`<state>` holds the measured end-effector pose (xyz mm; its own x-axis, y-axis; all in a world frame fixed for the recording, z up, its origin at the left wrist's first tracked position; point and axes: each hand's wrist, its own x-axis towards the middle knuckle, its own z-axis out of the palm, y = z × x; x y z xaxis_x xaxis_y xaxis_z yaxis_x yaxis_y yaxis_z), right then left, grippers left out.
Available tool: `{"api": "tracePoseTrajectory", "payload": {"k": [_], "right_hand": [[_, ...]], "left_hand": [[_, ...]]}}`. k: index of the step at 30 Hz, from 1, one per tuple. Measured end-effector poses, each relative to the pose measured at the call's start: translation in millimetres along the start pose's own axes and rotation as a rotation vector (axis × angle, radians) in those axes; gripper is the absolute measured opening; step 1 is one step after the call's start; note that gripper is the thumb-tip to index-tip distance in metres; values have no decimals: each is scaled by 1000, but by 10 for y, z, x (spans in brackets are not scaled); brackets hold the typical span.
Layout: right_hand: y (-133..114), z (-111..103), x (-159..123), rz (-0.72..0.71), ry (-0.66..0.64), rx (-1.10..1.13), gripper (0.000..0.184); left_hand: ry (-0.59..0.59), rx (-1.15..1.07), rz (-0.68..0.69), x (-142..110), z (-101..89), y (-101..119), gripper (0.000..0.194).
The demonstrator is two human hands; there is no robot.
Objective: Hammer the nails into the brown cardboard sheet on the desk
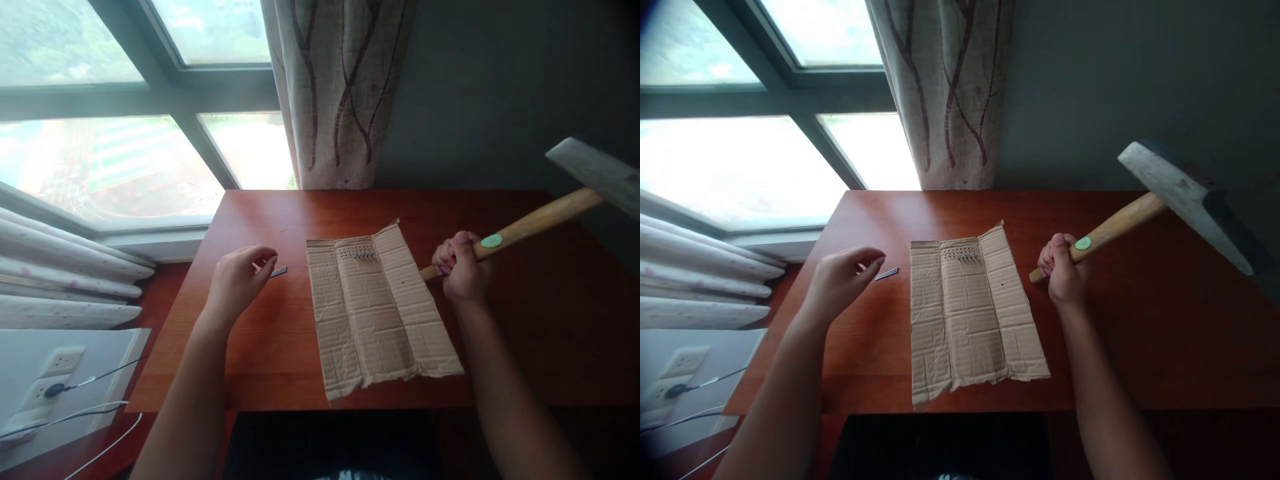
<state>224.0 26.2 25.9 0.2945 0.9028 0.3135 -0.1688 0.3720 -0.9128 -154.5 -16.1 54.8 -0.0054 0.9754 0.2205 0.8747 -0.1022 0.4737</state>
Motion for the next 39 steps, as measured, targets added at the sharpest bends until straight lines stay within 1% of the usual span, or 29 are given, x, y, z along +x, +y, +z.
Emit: {"api": "tracePoseTrajectory", "payload": {"k": [3,6,9,16,20,26,29,32,36,39], "right_hand": [[9,1,-9,0,-5,2,53],[21,-15,-26,-4,-15,8,52],[33,-38,-43,-19,-23,-8,51],[46,-68,-51,-26,-28,-4,51],[41,-73,-47,-23,-22,-21,51],[30,-70,-52,-34,-27,-8,53],[27,-67,-56,-36,-28,-7,52],[25,-65,-57,-37,-23,-16,52],[19,-66,-56,-32,-26,-20,52],[16,-69,-54,-19,-21,-33,52]], "left_hand": [[-124,180,23,-107,17,-37,20],[-175,353,27,-164,36,0,23],[-211,495,60,-166,61,32,26],[-285,626,150,-130,123,65,34],[-298,669,177,-133,133,74,37],[-312,733,228,-148,143,89,30],[-303,735,221,-156,162,96,31],[-275,691,181,-167,174,105,34],[-171,615,68,-173,161,93,34],[-157,542,-1,-150,163,38,36]]}}
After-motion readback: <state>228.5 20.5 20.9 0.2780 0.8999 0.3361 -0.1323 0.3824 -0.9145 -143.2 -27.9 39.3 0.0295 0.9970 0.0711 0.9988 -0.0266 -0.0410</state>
